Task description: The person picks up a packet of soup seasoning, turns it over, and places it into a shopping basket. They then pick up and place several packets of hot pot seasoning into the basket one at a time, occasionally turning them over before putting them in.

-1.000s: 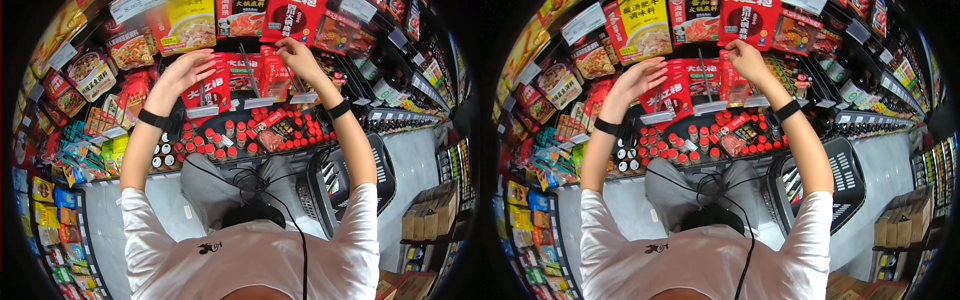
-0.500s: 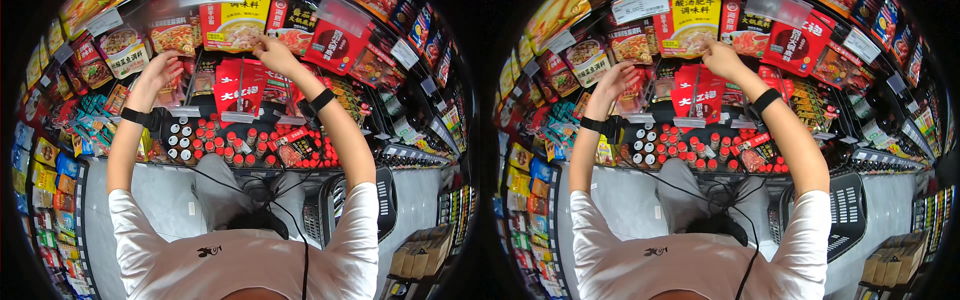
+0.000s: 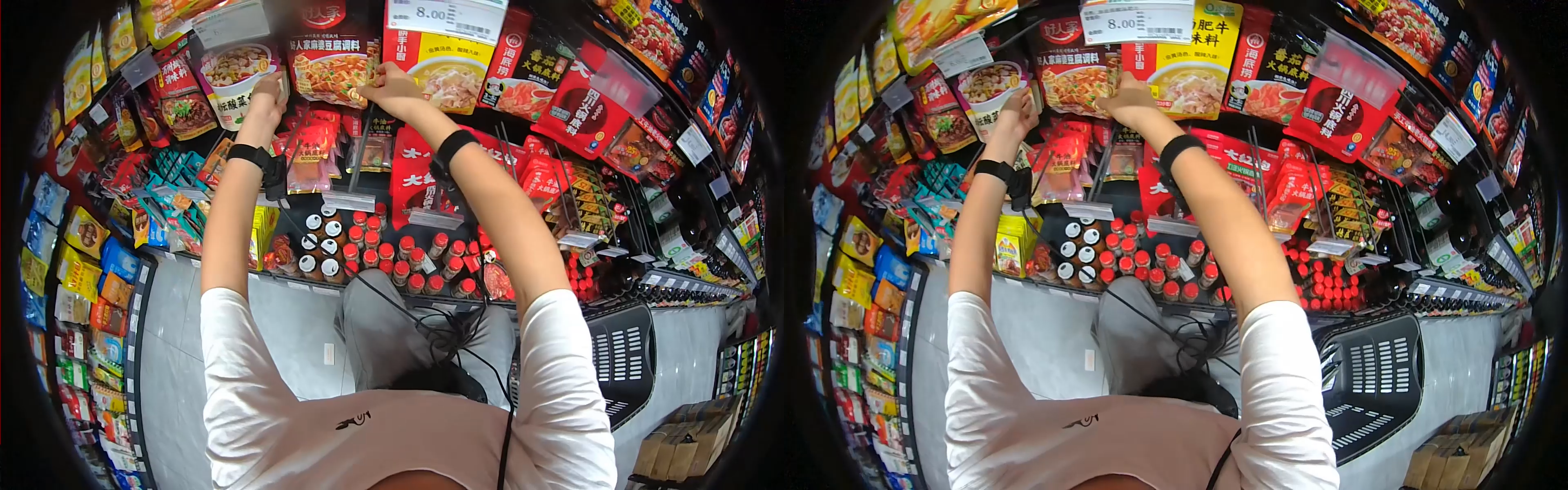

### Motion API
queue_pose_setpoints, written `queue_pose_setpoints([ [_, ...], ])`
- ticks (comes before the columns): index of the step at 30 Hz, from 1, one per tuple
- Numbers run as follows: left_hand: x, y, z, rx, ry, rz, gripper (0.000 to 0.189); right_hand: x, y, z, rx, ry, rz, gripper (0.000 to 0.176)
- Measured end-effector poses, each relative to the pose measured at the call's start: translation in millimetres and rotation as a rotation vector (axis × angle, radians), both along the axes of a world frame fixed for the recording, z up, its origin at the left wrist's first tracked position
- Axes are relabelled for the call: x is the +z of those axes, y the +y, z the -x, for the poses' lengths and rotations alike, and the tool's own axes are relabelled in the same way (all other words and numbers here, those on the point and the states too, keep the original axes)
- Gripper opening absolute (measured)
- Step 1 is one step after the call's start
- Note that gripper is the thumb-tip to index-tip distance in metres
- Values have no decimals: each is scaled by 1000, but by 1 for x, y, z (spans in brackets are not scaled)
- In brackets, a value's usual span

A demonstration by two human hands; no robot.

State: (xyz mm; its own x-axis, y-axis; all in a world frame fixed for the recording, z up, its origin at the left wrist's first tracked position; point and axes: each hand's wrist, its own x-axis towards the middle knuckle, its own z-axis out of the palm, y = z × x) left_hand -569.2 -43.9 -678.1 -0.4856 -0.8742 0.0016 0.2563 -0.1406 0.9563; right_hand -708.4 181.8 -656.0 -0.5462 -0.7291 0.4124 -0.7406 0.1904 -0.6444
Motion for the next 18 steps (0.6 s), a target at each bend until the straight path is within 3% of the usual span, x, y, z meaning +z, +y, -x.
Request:
queue_pose_setpoints([
  [1,3,5,1,-2,-7,-6,48,-3,-6,1,5,3,2,65],
  [5,3,5,3,-31,51,-3,55,-16,-24,3,45,-111,59,69],
  [12,0,12,18,-55,52,17,69,-14,-32,-12,196,-620,293,59],
  [14,0,15,19,-122,-36,67,74,-22,-41,-11,158,-618,348,55],
  [17,8,32,11,-219,-232,179,80,-22,-37,-15,373,-768,380,52],
  [18,11,40,8,-200,-238,198,79,-25,-40,-10,357,-712,393,53],
])
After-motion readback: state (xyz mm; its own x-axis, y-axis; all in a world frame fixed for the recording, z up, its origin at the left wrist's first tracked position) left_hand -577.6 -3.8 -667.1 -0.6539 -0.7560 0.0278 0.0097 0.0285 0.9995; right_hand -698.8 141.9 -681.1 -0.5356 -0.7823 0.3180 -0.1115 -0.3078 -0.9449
